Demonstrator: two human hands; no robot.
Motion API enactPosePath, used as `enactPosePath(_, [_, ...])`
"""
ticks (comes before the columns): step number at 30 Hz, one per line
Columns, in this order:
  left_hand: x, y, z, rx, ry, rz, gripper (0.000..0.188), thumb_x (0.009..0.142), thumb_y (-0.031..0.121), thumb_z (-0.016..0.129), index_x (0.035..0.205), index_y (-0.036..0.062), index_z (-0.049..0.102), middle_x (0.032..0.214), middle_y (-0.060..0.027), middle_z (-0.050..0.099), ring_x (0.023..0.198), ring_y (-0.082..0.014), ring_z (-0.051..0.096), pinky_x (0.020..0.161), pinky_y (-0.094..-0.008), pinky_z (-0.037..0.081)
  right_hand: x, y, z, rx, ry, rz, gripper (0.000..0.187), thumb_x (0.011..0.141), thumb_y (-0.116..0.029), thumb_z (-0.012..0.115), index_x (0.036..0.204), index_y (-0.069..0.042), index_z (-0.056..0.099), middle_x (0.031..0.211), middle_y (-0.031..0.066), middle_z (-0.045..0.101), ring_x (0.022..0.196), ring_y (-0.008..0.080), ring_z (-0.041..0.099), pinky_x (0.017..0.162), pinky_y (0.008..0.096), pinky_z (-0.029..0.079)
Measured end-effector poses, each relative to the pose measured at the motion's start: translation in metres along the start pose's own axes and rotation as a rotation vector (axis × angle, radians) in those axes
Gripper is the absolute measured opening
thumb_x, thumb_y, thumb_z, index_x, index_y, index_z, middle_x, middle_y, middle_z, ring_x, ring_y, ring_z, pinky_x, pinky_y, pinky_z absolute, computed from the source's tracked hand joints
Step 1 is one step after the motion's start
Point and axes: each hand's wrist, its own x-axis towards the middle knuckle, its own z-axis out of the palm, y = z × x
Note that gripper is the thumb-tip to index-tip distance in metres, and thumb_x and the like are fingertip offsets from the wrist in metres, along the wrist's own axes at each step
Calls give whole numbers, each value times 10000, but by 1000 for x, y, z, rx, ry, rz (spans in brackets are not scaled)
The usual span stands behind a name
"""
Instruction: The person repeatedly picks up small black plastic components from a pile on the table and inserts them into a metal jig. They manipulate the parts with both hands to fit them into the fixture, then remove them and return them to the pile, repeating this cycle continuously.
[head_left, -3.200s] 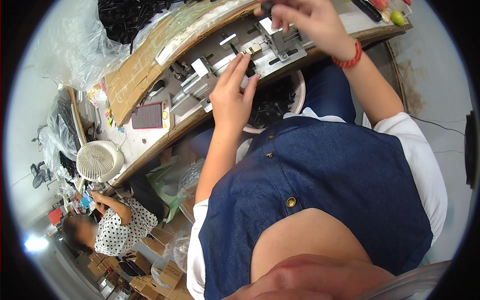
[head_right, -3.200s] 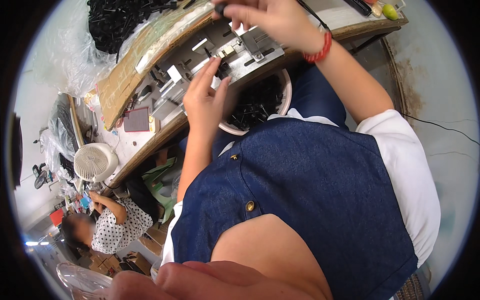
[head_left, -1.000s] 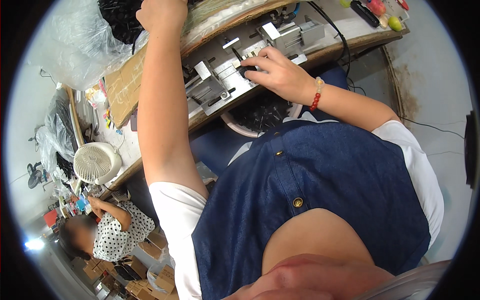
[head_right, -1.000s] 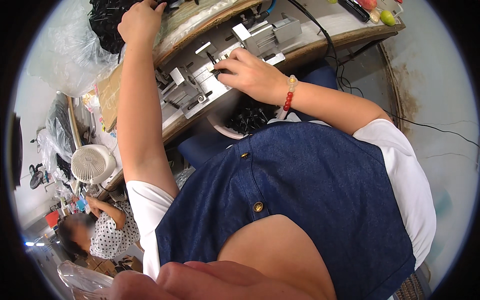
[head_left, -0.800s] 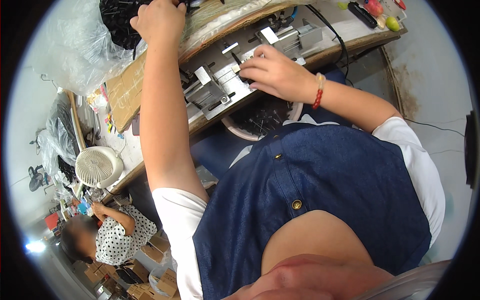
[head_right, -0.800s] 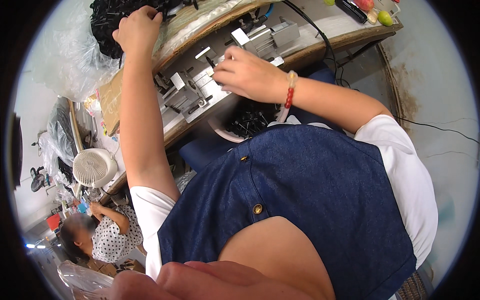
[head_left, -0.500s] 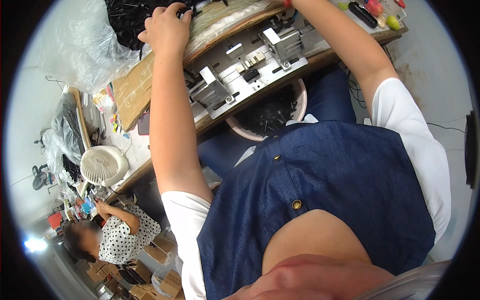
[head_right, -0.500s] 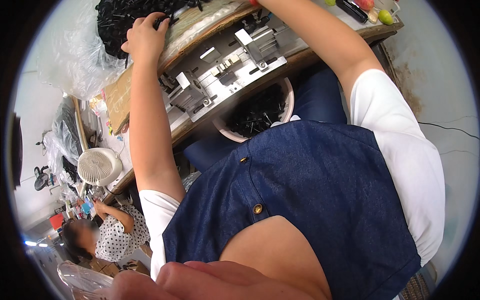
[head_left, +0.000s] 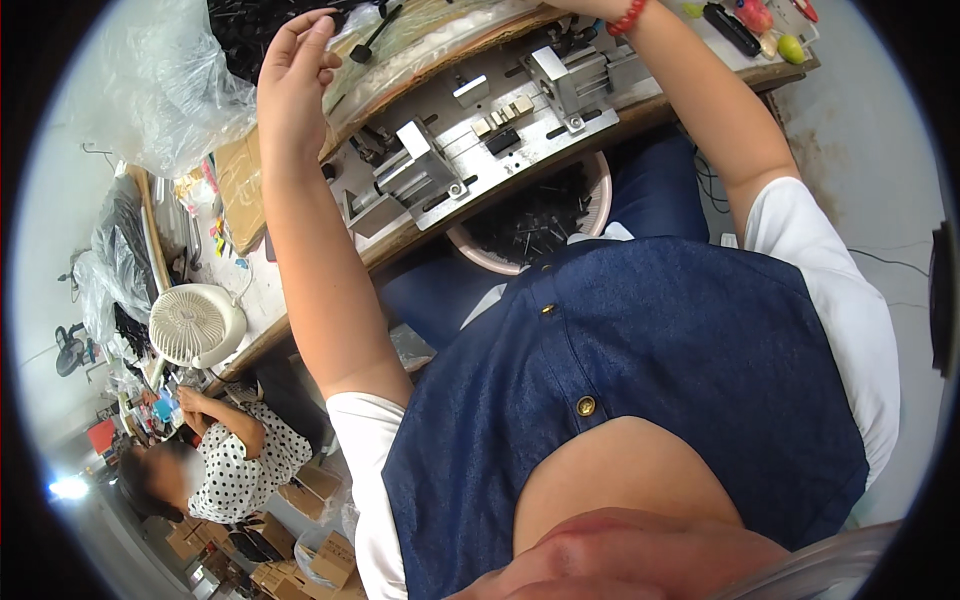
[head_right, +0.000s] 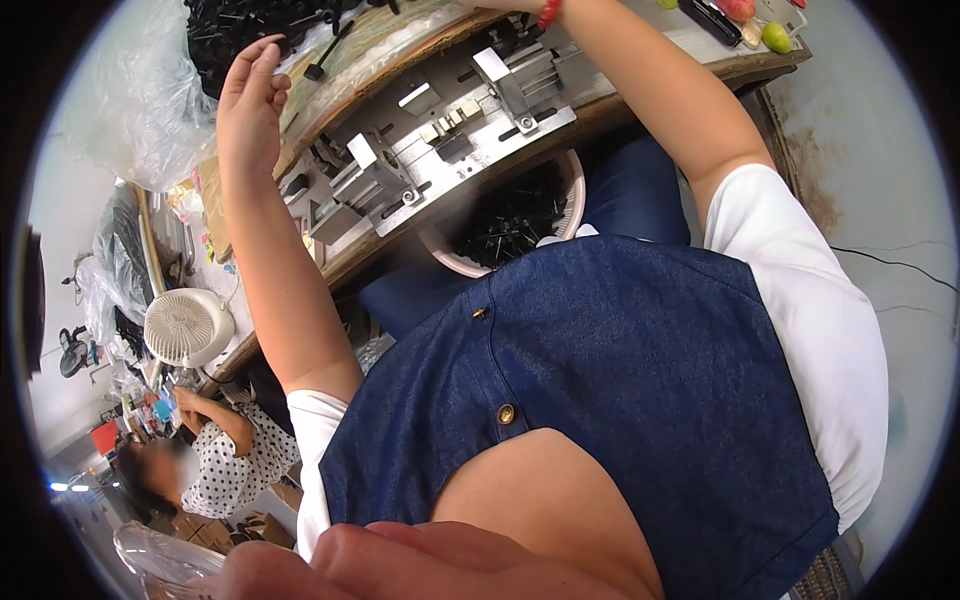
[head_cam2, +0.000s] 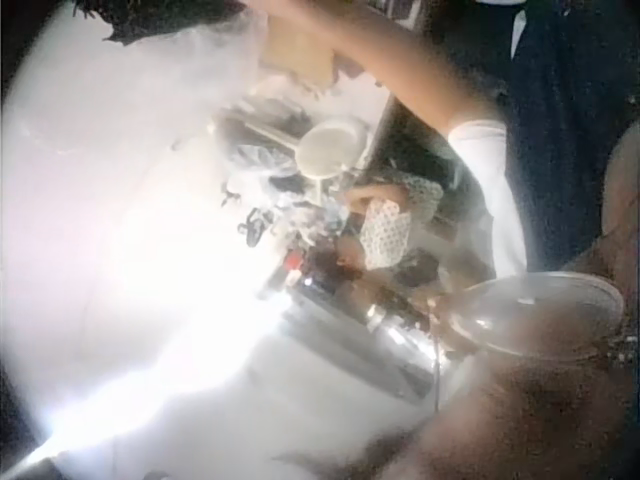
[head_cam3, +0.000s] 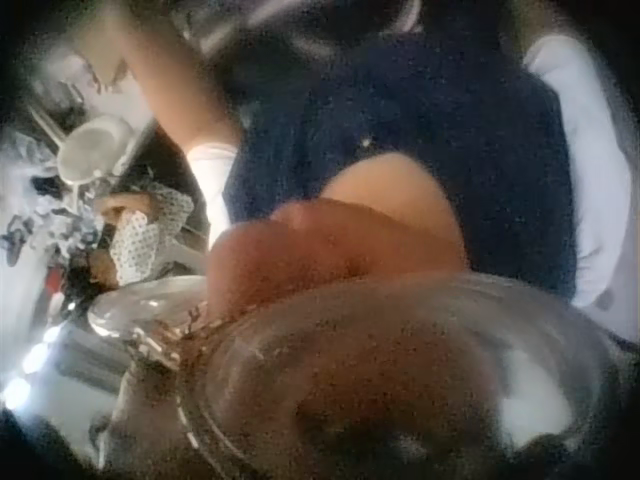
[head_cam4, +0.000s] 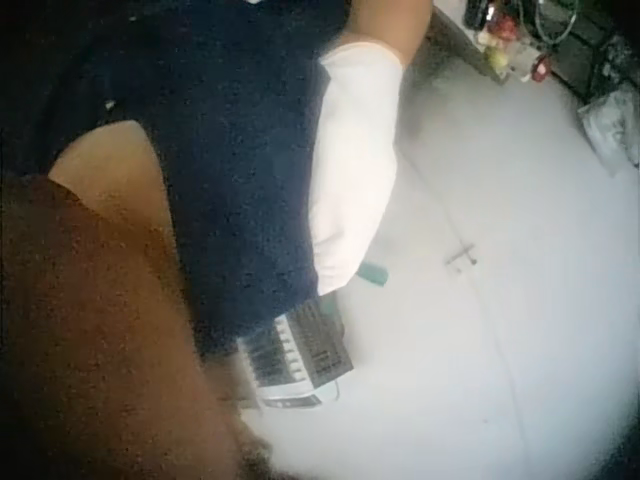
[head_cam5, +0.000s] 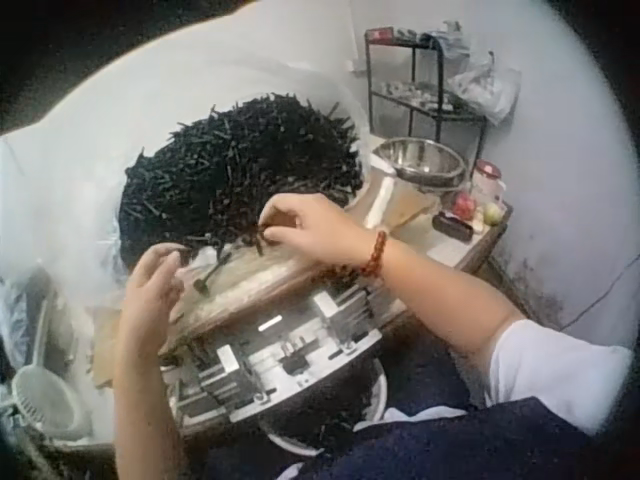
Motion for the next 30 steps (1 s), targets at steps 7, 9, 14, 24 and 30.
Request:
enactPosePath(7, [16,-9,-26,-631,56,48,222,1037,157,635,1193,-2,643,1157,-150,700,819,-143,650,676,-203,549,-39,-42,11,598,267,377,189,1003,-135,681,1163,-38,656,924,4,664,788,62,608,712,219,510])
enactPosePath(9, [4,0,-12,-645,151,122,229,1038,156,633,1204,-2,636,1157,-151,702,844,-150,664,688,-208,555,-69,-57,19,478,177,315,170,1007,-125,676,1159,-52,658,995,-8,642,867,56,596,737,216,500])
enactPosePath(14, [-26,17,-1,-440,318,245,249,1023,151,655,1232,16,642,1154,-145,721,855,-181,697,687,-217,534,-136,-91,38,-187,-56,-165,195,910,-61,703,1101,-43,666,1277,98,650,1128,290,590,977,363,511])
enactPosePath(24, [-89,7,38,-240,172,237,286,1047,115,605,1303,-12,615,1160,-160,712,790,-97,665,697,-192,510,-159,-68,77,-461,-154,-195,189,852,-86,676,1031,-26,673,1272,77,656,1131,275,571,965,358,534])
enactPosePath(30, [-131,6,60,-41,164,177,321,1004,77,654,1303,-32,617,1053,-117,732,753,-111,682,634,-197,489,-151,-76,67,-365,-192,-152,274,828,-134,782,1053,-26,668,1280,89,647,1119,300,572,974,390,516])
